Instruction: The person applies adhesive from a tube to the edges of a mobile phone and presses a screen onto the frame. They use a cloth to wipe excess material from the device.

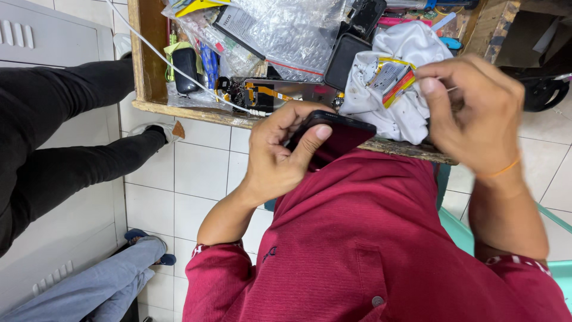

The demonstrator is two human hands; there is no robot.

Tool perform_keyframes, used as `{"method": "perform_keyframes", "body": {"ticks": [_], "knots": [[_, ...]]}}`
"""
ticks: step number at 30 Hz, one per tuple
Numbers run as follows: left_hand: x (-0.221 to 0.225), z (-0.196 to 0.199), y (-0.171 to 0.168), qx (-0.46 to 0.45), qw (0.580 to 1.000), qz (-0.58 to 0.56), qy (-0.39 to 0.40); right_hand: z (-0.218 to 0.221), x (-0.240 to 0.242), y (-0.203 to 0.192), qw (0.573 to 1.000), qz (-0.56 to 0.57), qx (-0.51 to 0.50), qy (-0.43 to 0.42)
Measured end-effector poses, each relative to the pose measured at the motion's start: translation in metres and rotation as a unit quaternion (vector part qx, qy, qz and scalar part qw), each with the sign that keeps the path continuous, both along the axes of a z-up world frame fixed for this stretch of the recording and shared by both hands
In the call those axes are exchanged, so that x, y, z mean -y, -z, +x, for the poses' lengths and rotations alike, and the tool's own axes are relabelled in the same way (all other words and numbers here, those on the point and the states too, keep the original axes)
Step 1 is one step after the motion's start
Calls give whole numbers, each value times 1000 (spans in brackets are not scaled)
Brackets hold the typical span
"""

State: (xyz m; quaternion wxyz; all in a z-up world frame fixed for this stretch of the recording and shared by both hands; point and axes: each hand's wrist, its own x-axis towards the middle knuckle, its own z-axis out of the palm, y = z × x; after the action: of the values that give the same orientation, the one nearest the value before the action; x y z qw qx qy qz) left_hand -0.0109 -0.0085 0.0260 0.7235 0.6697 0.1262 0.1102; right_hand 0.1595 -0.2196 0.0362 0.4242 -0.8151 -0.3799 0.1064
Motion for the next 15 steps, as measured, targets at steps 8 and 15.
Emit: {"method": "perform_keyframes", "body": {"ticks": [8,15], "knots": [[-8,14,6,-66,997,15,36,28,44,30,972,-173,161,-15],[-6,22,17,-61,997,11,56,18,17,10,988,-95,124,-20]]}}
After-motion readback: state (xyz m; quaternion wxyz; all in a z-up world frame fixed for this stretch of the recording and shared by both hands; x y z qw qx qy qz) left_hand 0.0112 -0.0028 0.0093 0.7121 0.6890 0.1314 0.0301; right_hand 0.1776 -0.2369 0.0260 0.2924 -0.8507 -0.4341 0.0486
